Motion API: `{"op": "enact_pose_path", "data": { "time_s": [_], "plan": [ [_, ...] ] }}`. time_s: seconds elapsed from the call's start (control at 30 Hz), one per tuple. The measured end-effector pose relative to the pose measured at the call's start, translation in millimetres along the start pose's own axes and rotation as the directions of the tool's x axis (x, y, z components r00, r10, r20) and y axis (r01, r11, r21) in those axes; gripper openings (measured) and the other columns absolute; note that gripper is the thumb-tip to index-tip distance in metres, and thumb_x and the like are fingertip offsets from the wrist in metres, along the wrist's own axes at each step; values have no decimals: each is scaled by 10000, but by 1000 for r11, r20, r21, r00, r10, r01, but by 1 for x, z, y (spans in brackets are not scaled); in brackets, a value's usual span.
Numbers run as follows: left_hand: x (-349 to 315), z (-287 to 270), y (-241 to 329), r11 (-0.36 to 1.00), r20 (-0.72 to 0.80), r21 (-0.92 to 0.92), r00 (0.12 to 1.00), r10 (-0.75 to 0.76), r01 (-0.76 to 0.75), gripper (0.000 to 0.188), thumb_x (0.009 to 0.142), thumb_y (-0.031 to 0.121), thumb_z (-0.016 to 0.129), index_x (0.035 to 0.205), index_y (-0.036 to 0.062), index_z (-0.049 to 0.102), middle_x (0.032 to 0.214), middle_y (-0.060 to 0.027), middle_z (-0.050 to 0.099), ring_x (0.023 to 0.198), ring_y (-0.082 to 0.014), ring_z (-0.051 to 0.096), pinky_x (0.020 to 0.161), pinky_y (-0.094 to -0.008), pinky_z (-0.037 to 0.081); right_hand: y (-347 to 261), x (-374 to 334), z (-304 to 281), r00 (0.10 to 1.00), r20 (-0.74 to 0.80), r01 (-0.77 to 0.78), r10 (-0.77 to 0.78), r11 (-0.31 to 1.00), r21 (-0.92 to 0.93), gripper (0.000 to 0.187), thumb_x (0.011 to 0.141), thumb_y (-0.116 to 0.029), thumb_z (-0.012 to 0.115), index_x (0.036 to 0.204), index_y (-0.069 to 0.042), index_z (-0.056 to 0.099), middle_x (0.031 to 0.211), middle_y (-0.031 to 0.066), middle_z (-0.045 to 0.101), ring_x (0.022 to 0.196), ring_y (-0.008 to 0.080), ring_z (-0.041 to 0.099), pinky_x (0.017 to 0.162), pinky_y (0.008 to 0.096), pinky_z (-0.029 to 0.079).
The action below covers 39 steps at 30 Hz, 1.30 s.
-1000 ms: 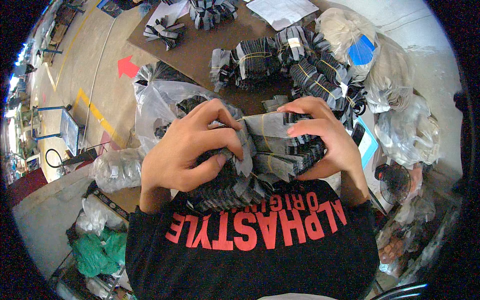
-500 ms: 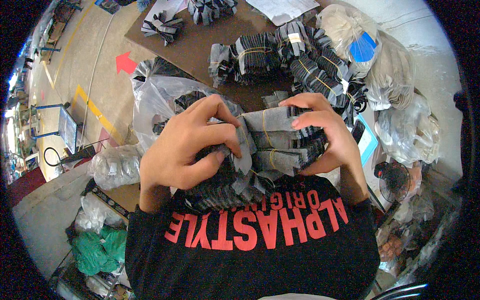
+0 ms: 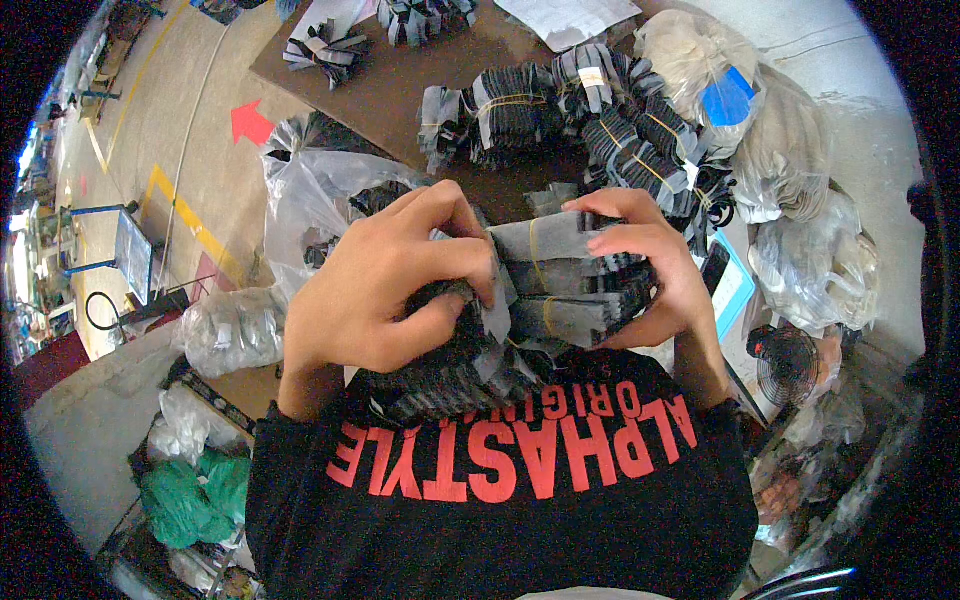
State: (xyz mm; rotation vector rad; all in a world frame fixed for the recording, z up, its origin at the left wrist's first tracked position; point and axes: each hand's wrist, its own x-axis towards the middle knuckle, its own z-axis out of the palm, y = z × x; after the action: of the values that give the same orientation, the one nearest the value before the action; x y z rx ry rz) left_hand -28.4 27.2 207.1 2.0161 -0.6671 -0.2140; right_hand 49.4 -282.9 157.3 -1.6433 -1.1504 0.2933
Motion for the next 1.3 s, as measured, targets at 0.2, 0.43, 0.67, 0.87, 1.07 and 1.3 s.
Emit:
{"op": "enact_pose_path", "data": {
  "time_s": [0.2,0.43,0.67,0.87,1.07,1.3],
  "plan": [
    [-16,6,-39,968,-63,-244,996,-66,49,305,724,290,572,858,21,620,968,-144,519,976,-319,559,870,-401,447,23,-14,6,811,-527,-78,254,940,332,1142,676,-758,800,1477,-16,467,1479,186,518,1385,325,480,1179,494,305],
    [-45,38,-126,843,-119,-502,949,-290,195,410,890,382,524,1017,-1,601,1053,-111,582,1042,-247,551,931,-364,424,30,-12,65,907,-52,-414,418,907,76,1232,709,-734,794,1556,32,331,1557,266,392,1475,402,353,1217,482,278],
    [-39,52,-97,59,54,-976,493,-868,212,538,1081,409,393,1407,17,562,1330,-142,649,1254,-236,605,1089,-386,466,3,40,66,928,-76,-371,364,920,-128,1053,710,-685,816,1410,47,528,1357,288,518,1280,465,509,1106,524,415],
    [-49,60,-127,-54,47,-998,728,-683,13,558,1075,421,392,1491,59,480,1410,-182,598,1239,-310,614,1061,-477,513,11,32,75,933,-207,-295,294,955,28,876,828,-474,824,1485,-10,477,1382,204,515,1249,344,535,1075,419,431],
    [-36,67,-135,-26,25,-1000,726,-688,10,552,1074,416,399,1486,59,485,1404,-180,603,1231,-308,618,1055,-473,516,42,5,81,843,-295,-349,449,876,333,801,929,-342,762,1581,-119,354,1442,115,513,1248,227,528,1047,400,442],
    [-36,74,-138,-2,21,-1000,713,-701,27,546,1072,411,407,1481,59,490,1396,-177,607,1221,-305,623,1048,-468,519,77,-61,35,470,-850,-578,238,811,-92,571,872,-176,798,1373,-97,536,1189,109,606,1083,212,590,924,396,484]
  ]
}}
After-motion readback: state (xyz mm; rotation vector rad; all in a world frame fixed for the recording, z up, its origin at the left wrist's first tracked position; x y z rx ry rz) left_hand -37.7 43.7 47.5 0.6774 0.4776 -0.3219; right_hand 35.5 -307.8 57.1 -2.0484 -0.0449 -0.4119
